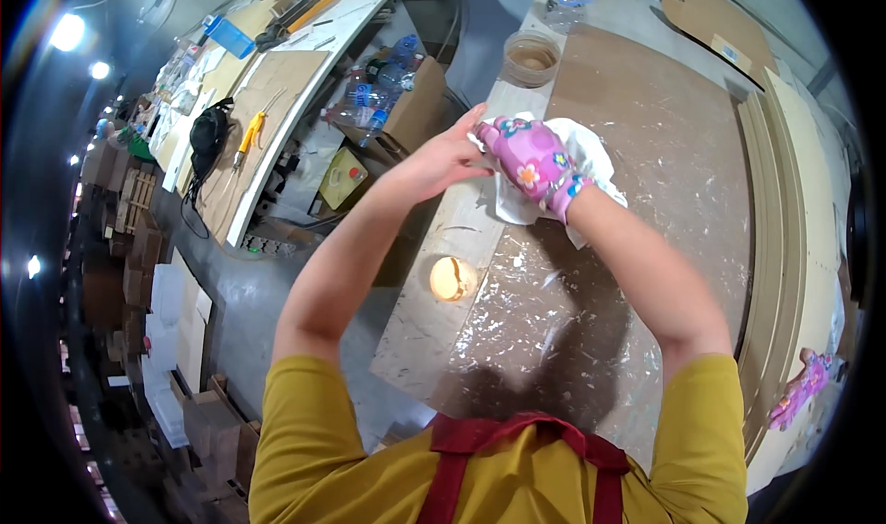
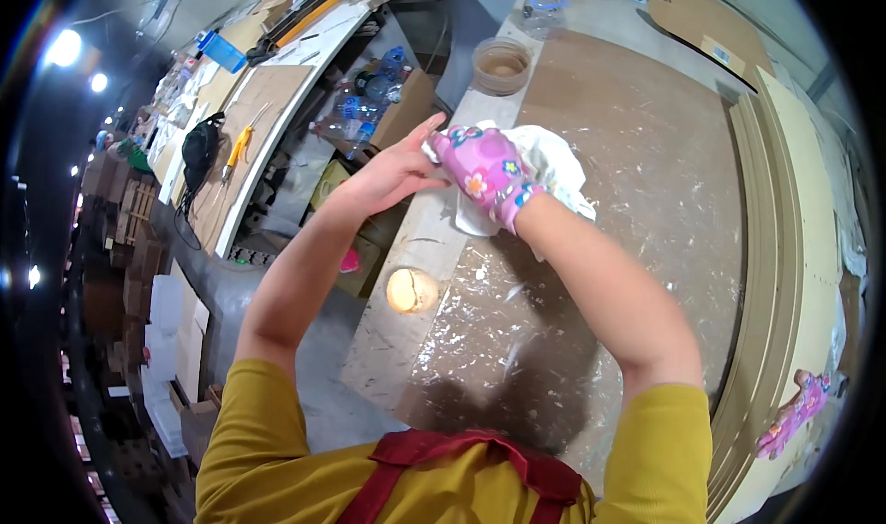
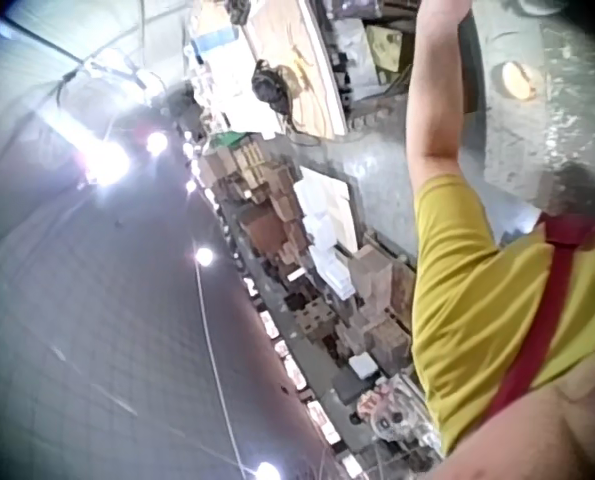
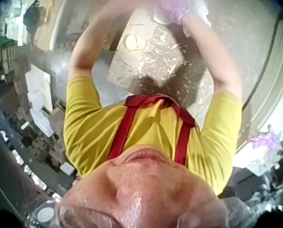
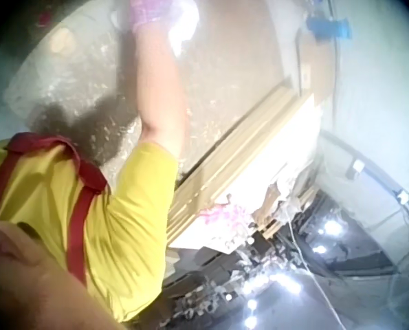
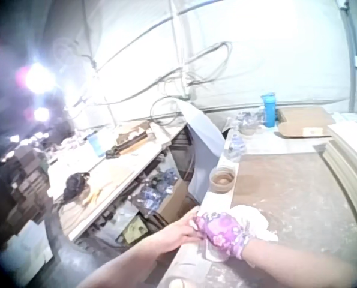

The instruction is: The person applies a yellowish substance from a small container onto a thin wooden strip using a small stick. They then wipe the container and the strip with a white cloth. Finally, the person picks up a stack of light-colored wooden boards and places them on the workbench.

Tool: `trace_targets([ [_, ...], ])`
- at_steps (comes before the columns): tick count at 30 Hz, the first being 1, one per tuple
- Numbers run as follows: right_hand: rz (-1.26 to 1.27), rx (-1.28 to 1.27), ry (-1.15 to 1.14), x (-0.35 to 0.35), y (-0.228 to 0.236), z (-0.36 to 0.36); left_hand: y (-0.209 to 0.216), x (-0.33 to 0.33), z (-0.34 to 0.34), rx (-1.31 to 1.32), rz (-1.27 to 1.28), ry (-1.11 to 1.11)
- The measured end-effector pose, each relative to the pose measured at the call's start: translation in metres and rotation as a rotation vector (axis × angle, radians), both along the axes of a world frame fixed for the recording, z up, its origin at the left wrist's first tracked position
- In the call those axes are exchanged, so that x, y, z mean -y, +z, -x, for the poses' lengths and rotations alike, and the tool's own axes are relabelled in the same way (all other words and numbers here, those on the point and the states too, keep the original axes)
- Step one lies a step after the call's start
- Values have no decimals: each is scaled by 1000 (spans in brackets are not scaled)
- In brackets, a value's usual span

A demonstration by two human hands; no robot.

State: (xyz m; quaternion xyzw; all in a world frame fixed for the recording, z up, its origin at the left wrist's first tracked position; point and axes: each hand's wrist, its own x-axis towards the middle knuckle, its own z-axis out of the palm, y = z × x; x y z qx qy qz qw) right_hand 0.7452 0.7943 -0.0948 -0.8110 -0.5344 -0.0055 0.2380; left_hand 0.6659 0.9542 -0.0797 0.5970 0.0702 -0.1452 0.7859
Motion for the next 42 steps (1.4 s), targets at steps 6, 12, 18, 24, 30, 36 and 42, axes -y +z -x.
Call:
trace_targets([
  [6,-206,-211,-93,55,19,-18,-13,-42,14,-70,-625,243],
  [12,-1012,-1458,-312,122,42,25,18,-40,22,334,-817,351],
  [18,-1369,-1774,-134,176,27,103,49,-23,30,294,-588,307],
  [24,-1464,-1747,-101,220,45,163,95,57,54,143,208,-68],
  [30,-1232,-1508,-446,287,46,236,96,130,59,193,148,-188],
  [36,-830,-1345,-440,374,62,306,86,171,76,354,70,-90],
  [42,-484,-630,-635,522,127,327,106,229,95,438,-200,-115],
])
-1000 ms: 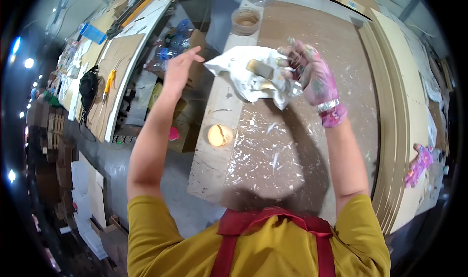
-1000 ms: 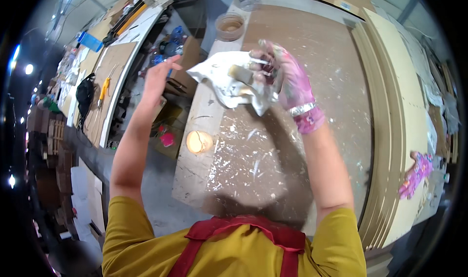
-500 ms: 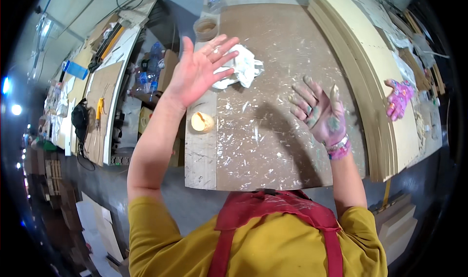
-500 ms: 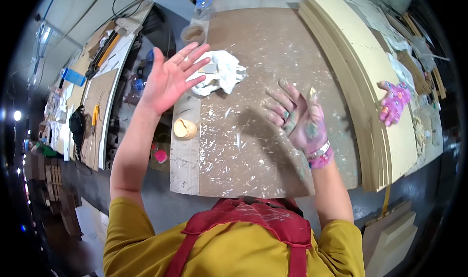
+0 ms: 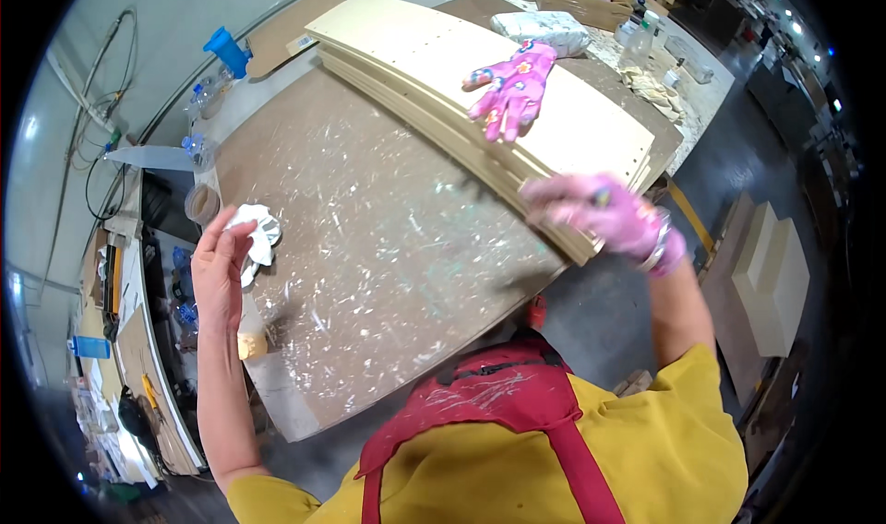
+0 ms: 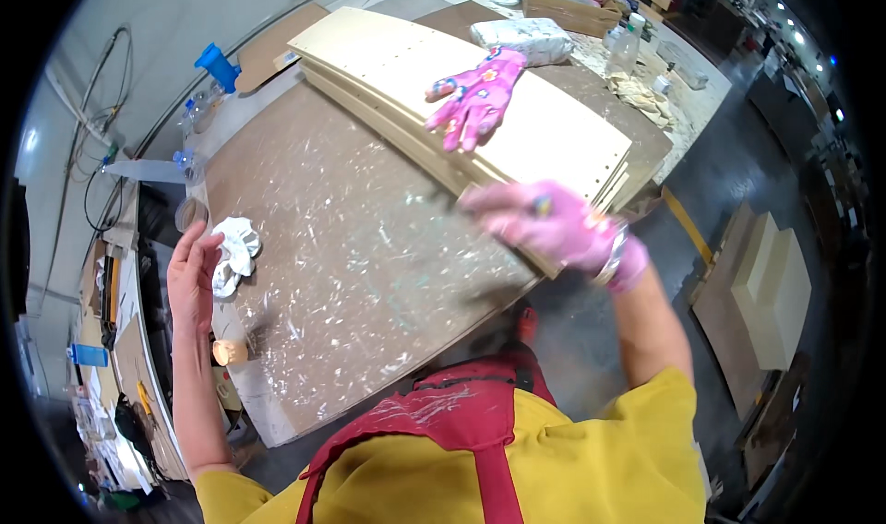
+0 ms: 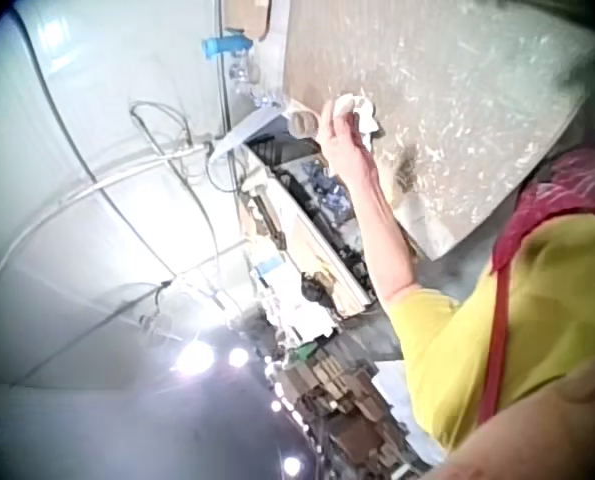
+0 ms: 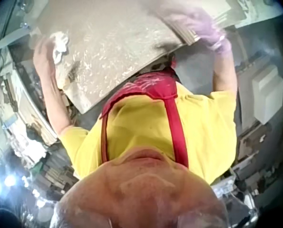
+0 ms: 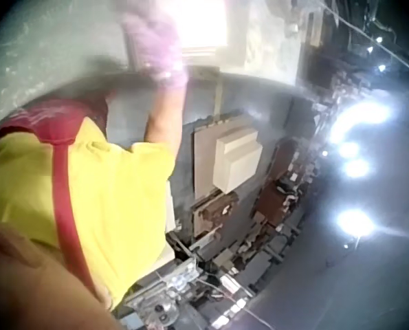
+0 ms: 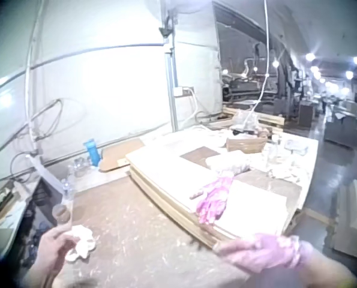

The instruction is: The person applies a yellowish substance from a small container onto a thin wooden strip using a small stick. They then wipe the container and the strip with a white cloth. Finally, the person picks up a stack of light-colored wooden boards and places them on the workbench.

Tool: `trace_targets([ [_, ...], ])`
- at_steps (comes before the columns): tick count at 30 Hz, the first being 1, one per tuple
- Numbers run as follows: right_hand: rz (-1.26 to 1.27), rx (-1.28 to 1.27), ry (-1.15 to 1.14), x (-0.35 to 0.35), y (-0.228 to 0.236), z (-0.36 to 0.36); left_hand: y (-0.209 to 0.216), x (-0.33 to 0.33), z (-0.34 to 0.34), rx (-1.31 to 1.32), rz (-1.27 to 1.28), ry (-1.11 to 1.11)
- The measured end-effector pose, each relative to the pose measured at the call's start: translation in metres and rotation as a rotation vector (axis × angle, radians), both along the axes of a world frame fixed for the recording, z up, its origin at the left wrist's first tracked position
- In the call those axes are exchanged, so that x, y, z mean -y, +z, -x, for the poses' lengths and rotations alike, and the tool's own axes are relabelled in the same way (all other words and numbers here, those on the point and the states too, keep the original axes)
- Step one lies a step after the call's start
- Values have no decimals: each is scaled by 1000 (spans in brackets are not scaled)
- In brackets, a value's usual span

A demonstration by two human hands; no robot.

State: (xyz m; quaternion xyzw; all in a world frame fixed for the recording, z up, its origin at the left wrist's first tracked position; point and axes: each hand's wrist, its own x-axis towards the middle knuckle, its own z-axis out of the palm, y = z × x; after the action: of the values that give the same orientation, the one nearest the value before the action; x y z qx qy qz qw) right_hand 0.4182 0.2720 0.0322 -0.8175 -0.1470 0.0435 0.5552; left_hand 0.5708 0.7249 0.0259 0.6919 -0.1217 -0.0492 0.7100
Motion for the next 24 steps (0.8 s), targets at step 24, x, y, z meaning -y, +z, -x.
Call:
trace_targets([
  [24,53,736,-85,116,18,-136,2,267,98,-231,100,150],
])
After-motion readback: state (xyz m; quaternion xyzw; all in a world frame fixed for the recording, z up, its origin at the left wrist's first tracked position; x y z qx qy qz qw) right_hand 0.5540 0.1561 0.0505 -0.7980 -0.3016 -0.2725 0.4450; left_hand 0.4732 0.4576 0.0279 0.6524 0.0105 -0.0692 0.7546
